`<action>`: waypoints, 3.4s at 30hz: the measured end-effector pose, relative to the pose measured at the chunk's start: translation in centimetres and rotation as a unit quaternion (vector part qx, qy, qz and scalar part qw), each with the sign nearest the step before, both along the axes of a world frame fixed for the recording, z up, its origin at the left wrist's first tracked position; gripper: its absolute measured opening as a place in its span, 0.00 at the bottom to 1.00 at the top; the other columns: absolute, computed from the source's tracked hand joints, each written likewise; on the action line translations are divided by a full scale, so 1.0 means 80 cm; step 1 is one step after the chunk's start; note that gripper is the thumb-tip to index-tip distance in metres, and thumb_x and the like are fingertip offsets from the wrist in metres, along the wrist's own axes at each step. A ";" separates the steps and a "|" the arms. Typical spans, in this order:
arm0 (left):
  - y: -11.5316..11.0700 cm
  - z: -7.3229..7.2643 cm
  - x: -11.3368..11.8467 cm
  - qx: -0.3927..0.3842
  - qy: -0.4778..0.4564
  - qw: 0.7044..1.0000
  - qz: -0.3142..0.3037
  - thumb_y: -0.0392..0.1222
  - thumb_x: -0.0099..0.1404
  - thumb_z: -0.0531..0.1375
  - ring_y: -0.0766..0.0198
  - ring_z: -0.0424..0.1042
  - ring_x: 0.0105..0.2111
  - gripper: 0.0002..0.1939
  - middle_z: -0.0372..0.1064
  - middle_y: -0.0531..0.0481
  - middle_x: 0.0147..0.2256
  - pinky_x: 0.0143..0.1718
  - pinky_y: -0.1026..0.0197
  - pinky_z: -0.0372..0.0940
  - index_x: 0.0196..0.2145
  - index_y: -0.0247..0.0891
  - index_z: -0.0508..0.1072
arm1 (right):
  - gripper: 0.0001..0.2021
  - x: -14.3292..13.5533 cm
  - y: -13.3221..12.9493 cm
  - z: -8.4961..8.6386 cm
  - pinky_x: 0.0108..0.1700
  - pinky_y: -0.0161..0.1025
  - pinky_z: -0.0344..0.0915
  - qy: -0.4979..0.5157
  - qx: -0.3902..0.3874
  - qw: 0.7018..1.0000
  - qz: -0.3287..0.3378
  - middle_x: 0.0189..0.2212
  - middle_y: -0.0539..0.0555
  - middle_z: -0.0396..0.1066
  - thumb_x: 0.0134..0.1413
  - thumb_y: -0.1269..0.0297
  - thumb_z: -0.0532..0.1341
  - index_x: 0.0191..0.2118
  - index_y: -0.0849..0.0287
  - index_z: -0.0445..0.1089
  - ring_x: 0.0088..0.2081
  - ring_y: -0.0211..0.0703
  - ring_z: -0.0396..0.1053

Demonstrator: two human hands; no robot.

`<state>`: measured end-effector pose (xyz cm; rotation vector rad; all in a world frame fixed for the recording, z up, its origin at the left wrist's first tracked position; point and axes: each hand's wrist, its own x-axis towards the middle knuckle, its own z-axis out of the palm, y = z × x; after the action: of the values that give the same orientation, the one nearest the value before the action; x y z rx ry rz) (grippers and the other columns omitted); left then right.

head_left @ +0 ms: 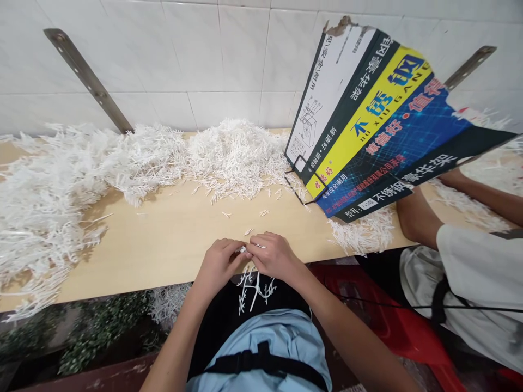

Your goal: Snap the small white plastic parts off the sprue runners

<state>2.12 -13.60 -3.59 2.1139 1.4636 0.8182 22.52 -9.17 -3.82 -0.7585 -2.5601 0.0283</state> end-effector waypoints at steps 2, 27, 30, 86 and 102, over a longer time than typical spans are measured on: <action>-0.001 -0.003 -0.004 0.005 -0.014 1.000 -0.008 0.46 0.76 0.56 0.58 0.75 0.38 0.12 0.79 0.47 0.38 0.44 0.57 0.66 0.45 0.40 0.78 | 0.08 0.000 0.000 0.001 0.36 0.42 0.55 -0.002 0.002 1.000 -0.002 0.30 0.52 0.71 0.67 0.70 0.58 0.34 0.58 0.71 0.32 0.41 0.65; 0.042 0.009 -0.018 -0.001 -0.259 0.952 0.163 0.52 0.71 0.60 0.53 0.74 0.51 0.19 0.74 0.42 0.55 0.49 0.55 0.70 0.55 0.43 0.76 | 0.10 0.007 0.012 0.005 0.35 0.34 0.56 0.116 -0.226 0.966 -0.044 0.34 0.51 0.78 0.68 0.61 0.61 0.34 0.55 0.76 0.31 0.37 0.70; 0.070 0.029 -0.014 0.070 -0.172 0.980 0.063 0.52 0.71 0.61 0.47 0.56 0.70 0.25 0.56 0.45 0.71 0.65 0.43 0.60 0.63 0.49 0.70 | 0.10 0.003 0.010 0.008 0.37 0.34 0.59 0.132 -0.235 0.960 -0.072 0.36 0.52 0.79 0.68 0.60 0.62 0.35 0.55 0.77 0.34 0.38 0.73; 0.035 0.006 0.027 -0.052 -0.291 0.954 -0.054 0.32 0.61 0.55 0.55 0.74 0.56 0.26 0.72 0.42 0.59 0.56 0.53 0.71 0.56 0.40 0.75 | 0.18 0.010 0.027 0.026 0.32 0.34 0.62 0.351 -0.488 0.793 -0.099 0.28 0.48 0.69 0.57 0.47 0.67 0.35 0.59 0.74 0.28 0.38 0.64; 0.040 0.000 0.028 -0.137 -0.344 0.927 0.054 0.52 0.65 0.65 0.56 0.78 0.40 0.16 0.82 0.44 0.41 0.44 0.58 0.70 0.41 0.36 0.83 | 0.22 -0.002 0.021 0.032 0.30 0.35 0.56 0.373 -0.432 0.810 -0.138 0.20 0.47 0.59 0.61 0.49 0.63 0.23 0.59 0.67 0.26 0.37 0.58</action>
<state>4.37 -10.39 -3.60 1.3404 1.2166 1.1645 22.35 -7.52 -1.24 -1.1261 -1.5680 1.2089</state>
